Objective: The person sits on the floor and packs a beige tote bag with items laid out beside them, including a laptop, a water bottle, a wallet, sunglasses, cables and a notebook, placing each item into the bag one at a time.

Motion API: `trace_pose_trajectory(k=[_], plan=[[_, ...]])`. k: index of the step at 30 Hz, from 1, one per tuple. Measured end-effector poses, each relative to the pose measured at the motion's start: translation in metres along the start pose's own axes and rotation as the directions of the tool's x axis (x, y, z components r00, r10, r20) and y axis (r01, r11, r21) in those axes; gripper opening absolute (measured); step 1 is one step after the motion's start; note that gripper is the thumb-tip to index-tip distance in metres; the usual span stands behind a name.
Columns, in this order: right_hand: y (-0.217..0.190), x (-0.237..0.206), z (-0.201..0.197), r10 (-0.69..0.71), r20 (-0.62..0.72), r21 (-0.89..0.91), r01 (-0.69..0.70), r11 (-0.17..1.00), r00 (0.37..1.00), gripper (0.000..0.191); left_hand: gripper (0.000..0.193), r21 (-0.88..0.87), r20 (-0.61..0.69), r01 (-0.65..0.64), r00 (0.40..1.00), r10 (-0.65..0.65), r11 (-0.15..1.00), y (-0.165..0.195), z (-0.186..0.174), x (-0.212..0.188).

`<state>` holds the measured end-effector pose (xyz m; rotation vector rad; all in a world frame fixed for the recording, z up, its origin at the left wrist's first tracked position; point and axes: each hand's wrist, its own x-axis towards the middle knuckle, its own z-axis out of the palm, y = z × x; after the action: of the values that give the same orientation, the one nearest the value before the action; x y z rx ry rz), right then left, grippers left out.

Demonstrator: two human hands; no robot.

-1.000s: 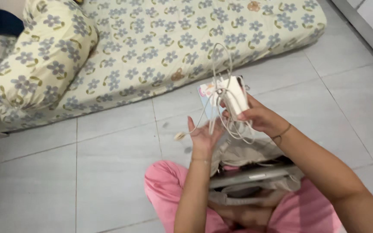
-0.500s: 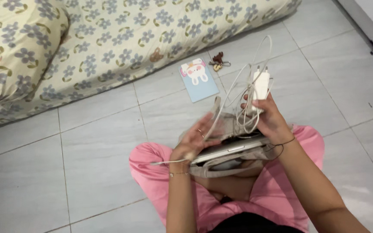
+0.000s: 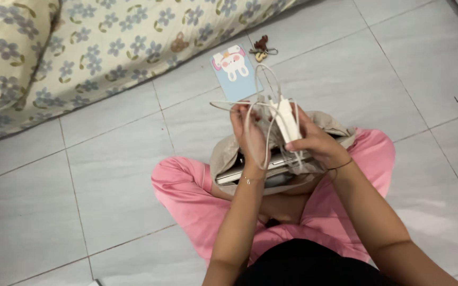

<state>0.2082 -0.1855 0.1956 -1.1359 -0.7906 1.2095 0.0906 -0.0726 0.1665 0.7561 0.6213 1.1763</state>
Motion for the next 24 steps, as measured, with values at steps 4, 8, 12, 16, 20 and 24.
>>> trace_pose_trajectory(k=[4, 8, 12, 16, 20, 24], plan=[[0.001, 0.002, 0.008, 0.03, 0.019, 0.055, -0.031, 0.998, 0.999, 0.116, 0.03, -0.111, 0.122, 0.222, 0.97, -0.208, 0.969, -0.007, 0.022, -0.002], [-0.005, 0.009, -0.004, -0.129, -0.058, -0.531, 0.079, 0.843, 0.99, 0.114, 0.051, -0.017, 0.354, 0.369, 0.871, -0.339, 0.929, 0.0, 0.018, -0.01], [-0.009, 0.003, -0.017, -0.04, 0.052, -0.274, 0.053, 0.96, 0.998, 0.109, 0.068, -0.52, 0.837, 0.67, 0.521, -0.164, -0.529, 0.01, 0.013, -0.015], [-0.005, -0.004, -0.019, 0.117, 0.091, 0.212, -0.134, 0.968, 0.989, 0.106, 0.062, -0.573, 0.745, 0.808, 0.584, -0.322, 0.139, 0.031, 0.015, -0.004], [-0.002, -0.007, -0.022, -0.274, 0.226, 0.702, 0.039, 0.711, 0.935, 0.074, 0.057, 0.326, 0.502, 0.233, 0.779, -0.376, 0.916, 0.063, 0.011, 0.008], [-0.016, -0.008, -0.046, -0.379, 0.193, 0.822, 0.061, 0.566, 0.905, 0.085, 0.051, 0.794, 0.566, -0.389, 0.753, -0.335, 0.467, 0.08, -0.008, 0.006]])
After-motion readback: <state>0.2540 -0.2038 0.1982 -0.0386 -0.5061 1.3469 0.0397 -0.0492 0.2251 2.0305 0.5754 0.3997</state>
